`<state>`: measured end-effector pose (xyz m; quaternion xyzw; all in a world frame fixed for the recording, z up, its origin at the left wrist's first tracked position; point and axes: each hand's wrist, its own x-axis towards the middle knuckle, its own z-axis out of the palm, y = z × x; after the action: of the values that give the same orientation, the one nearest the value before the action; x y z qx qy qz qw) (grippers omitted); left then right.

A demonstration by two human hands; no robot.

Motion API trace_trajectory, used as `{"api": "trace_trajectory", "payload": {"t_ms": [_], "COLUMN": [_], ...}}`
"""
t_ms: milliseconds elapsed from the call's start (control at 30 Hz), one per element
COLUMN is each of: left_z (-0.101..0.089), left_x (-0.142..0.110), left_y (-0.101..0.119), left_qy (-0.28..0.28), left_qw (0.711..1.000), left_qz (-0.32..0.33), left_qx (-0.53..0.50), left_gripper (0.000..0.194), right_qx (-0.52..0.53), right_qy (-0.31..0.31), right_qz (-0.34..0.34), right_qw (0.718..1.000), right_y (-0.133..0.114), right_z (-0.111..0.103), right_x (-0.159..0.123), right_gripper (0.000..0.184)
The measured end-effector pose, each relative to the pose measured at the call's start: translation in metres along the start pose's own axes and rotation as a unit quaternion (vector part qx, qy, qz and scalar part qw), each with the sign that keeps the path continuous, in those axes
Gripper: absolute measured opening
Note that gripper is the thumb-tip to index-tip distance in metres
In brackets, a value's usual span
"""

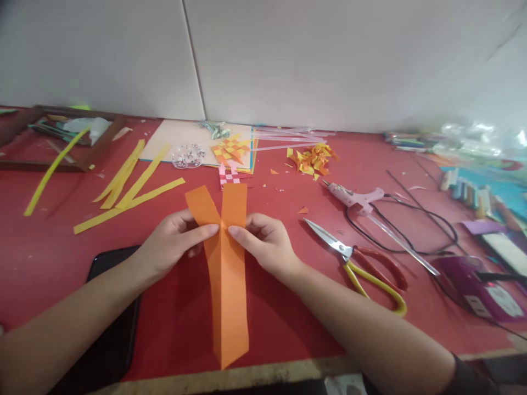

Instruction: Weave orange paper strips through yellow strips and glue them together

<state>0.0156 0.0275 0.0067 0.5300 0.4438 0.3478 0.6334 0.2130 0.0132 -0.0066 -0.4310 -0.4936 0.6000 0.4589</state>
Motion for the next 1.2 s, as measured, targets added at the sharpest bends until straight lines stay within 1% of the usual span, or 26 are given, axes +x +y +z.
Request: {"api": "trace_trajectory", "payload": {"t_ms": [67,233,333,433,533,600,700,733,767,833,900,967,1100,1200], "left_z": [0.0,0.0008,0.0013,0.0017,0.0016,0.0015,0.0017,0.002,0.0023,0.0027,0.0029,0.0026,0.0019,0.0017], "left_x": [0.0002,-0.0001,0.0006,0.0014,0.0011,0.0003,-0.0012,-0.0016,-0.002,-0.0024,-0.0026,-0.0027,-0.003,-0.0033], "left_y": [-0.0002,-0.0001,-0.0012,-0.001,0.0,0.0002,0.0005,0.0009,0.0014,0.0029,0.0043,0.0049,0.0039,0.0037], "left_qy": [0.001,0.009,0.007,0.015,0.021,-0.006,-0.082,-0.093,-0.093,-0.069,-0.049,-0.049,-0.061,-0.048], "left_qw": [1.0,1.0,0.999,0.994,0.992,0.994,0.993,0.993,0.993,0.996,0.998,0.999,0.998,0.999], "left_qz": [0.004,0.002,-0.004,-0.025,-0.039,-0.044,-0.054,-0.059,-0.062,-0.059,-0.039,-0.016,-0.006,-0.005], "left_qx": [0.004,-0.013,-0.048,-0.101,-0.116,-0.103,-0.062,-0.042,-0.023,0.002,0.012,0.012,0.002,-0.005], "left_gripper": [0.023,0.023,0.02,0.018,0.02,0.024,0.033,0.035,0.035,0.035,0.031,0.027,0.025,0.022], "right_qx": [-0.01,-0.028,-0.037,-0.021,-0.005,-0.014,-0.048,-0.054,-0.052,-0.033,-0.013,-0.01,-0.009,-0.004], "right_qy": [0.01,0.025,0.031,0.041,0.053,0.071,0.096,0.096,0.09,0.06,0.023,-0.004,-0.013,-0.008], "right_qz": [0.005,-0.012,-0.021,-0.033,-0.03,-0.029,-0.037,-0.039,-0.041,-0.041,-0.042,-0.046,-0.057,-0.03], "right_qw": [1.0,0.999,0.999,0.998,0.998,0.997,0.994,0.993,0.994,0.997,0.999,0.999,0.998,1.0], "right_y": [0.0001,0.0031,0.0034,0.0022,0.0014,0.0015,0.002,0.0022,0.0023,0.0023,0.002,0.0011,-0.0017,-0.0025], "right_z": [0.0006,0.0011,0.0011,0.0013,0.0015,0.0013,0.0005,0.0002,-0.0001,-0.0002,0.0001,0.0007,0.001,0.0004], "right_x": [-0.0004,0.0006,0.001,0.0011,0.0015,0.0019,0.0023,0.0023,0.0023,0.002,0.0015,0.0011,-0.0004,-0.0014], "right_gripper": [0.029,0.031,0.031,0.028,0.025,0.026,0.03,0.03,0.029,0.023,0.019,0.018,0.017,0.022]}}
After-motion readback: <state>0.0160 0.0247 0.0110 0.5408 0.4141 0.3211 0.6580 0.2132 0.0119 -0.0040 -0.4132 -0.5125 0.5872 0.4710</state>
